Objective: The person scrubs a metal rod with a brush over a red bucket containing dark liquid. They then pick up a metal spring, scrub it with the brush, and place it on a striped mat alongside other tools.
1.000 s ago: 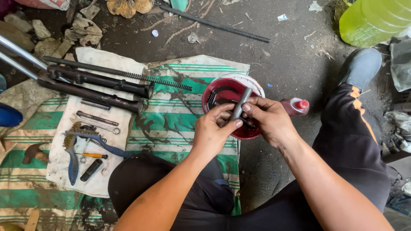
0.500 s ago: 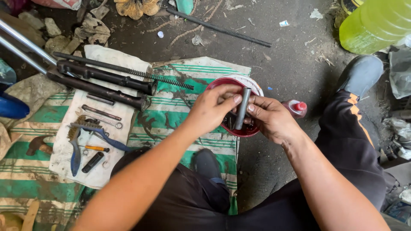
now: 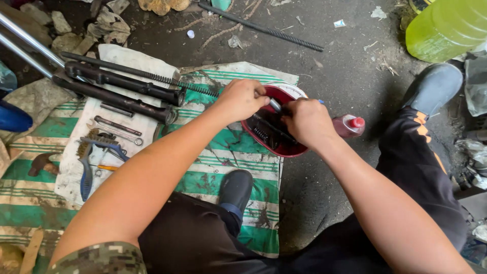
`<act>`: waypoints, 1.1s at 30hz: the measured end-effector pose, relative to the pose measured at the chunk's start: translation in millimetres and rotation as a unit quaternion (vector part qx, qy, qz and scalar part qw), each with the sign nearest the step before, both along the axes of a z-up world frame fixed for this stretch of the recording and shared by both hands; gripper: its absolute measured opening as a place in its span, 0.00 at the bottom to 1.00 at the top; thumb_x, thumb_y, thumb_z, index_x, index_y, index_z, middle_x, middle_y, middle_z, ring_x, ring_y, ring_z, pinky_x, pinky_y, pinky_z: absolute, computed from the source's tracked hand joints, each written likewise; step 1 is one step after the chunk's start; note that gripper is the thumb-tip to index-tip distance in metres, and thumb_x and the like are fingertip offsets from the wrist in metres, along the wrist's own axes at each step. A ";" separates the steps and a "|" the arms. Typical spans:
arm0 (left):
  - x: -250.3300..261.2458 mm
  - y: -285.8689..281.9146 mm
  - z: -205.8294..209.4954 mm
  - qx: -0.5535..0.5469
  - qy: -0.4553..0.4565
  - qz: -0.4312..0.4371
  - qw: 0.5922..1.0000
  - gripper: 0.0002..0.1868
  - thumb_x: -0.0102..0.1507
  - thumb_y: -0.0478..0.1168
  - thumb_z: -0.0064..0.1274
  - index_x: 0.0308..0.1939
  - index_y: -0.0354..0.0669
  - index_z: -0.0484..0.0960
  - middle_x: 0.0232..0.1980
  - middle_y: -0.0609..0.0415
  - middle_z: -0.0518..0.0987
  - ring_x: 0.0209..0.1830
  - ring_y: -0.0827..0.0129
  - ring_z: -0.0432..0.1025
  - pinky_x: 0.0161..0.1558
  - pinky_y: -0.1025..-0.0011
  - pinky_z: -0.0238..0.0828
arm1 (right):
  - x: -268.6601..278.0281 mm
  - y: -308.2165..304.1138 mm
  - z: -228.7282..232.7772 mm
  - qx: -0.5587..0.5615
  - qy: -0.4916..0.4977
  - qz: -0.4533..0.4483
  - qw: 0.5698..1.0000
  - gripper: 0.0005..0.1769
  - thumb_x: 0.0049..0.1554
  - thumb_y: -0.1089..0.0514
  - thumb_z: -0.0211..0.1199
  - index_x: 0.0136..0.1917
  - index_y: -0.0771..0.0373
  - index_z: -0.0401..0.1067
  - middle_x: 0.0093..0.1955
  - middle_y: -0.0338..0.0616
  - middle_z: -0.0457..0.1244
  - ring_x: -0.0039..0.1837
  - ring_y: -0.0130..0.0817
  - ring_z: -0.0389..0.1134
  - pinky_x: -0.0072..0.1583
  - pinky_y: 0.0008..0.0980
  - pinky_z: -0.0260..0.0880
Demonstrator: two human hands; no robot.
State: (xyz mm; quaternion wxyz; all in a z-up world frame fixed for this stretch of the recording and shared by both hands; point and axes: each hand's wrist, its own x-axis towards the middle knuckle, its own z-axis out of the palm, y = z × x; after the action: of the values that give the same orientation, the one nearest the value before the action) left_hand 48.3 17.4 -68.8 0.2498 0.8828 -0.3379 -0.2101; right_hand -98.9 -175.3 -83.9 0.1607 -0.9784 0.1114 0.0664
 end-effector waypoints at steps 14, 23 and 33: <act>2.8 20.7 -38.3 -0.075 -0.244 -0.149 0.955 0.10 0.64 0.44 0.67 0.49 0.58 0.94 0.52 0.57 0.85 0.61 0.56 0.67 0.60 0.55 0.68 | 11.9 25.0 -16.0 -0.110 0.041 0.039 0.992 0.16 0.66 0.54 0.55 0.53 0.51 0.85 0.49 0.46 0.74 0.47 0.60 0.80 0.48 0.61 0.83; -12.9 16.6 -7.5 0.072 -0.171 -0.237 0.953 0.11 0.65 0.37 0.64 0.50 0.49 0.95 0.90 0.46 0.56 0.86 0.36 0.47 0.73 0.40 0.54 | 12.1 25.8 -15.8 -0.047 0.126 0.045 0.990 0.14 0.58 0.50 0.68 0.58 0.49 0.83 0.54 0.44 0.76 0.59 0.57 0.79 0.56 0.58 0.84; 1.3 16.2 -3.3 -0.037 -0.171 -0.131 0.976 0.13 0.66 0.37 0.61 0.54 0.47 0.94 0.81 0.41 0.65 0.83 0.32 0.46 0.68 0.39 0.58 | 10.0 49.0 -39.2 -0.134 0.079 0.044 0.987 0.14 0.59 0.58 0.60 0.52 0.56 0.85 0.50 0.52 0.75 0.50 0.60 0.80 0.47 0.58 0.83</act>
State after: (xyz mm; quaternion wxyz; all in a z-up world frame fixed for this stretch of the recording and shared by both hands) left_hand 49.6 33.6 -72.1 0.1908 0.8441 -0.4956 -0.0743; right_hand -88.8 -126.3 -123.1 0.0161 -0.9867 0.0885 0.1351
